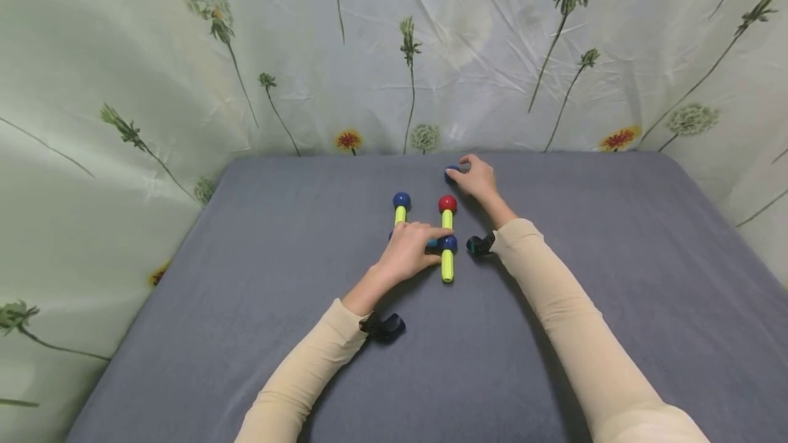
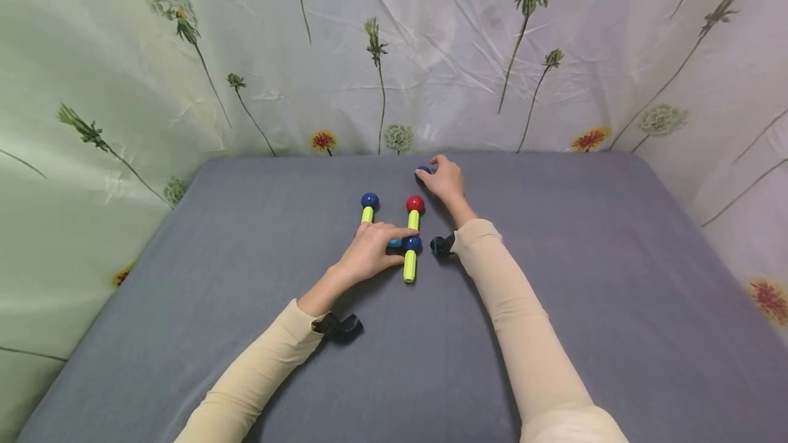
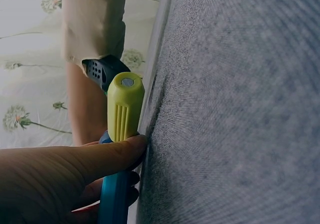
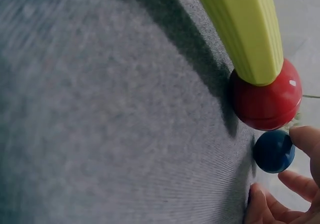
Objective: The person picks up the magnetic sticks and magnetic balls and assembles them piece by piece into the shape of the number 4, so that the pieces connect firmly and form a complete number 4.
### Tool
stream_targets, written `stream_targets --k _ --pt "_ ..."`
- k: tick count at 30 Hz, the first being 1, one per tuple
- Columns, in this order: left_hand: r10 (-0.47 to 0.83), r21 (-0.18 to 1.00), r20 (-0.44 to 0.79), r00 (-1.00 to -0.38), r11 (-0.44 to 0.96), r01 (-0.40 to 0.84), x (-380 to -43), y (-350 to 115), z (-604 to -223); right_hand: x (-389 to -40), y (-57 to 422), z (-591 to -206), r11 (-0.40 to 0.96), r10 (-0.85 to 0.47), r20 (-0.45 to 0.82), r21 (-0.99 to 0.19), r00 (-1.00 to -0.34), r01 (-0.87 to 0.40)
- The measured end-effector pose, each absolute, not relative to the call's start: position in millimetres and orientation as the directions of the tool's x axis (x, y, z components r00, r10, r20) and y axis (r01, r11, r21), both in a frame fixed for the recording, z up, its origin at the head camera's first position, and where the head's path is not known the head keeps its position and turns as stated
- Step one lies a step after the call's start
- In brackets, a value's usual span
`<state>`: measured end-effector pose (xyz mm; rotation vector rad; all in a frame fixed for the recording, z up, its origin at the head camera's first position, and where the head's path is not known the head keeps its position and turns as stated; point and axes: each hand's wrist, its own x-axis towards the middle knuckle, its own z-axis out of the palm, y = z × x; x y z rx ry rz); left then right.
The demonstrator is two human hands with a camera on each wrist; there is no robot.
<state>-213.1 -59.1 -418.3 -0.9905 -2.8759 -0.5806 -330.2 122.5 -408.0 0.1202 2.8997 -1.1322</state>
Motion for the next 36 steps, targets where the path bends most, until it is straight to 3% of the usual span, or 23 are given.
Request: stream_targets --k 15,24,36 --pt "0.580 0.344 0.123 -0.805 0.736 0.583 -217.2 -56.9 -417.0 -327.3 127.1 -410.4 0.760 -0.001 -0.039 -0.650 -0.999 0.024" --pt "0.570 0.361 0.127 -0.812 0.736 0.573 -222.7 -57.1 -418.7 -323.1 130.8 -414.7 0.716 -0.055 -0.024 -0.697 -0.998 -0.023" --pt "0.568 0.364 0.115 -0.815 0.739 0.567 -227.1 -54.0 -416.6 -310.7 149.8 -415.6 0.604 -0.034 -0.074 -0.796 -0.997 0.039"
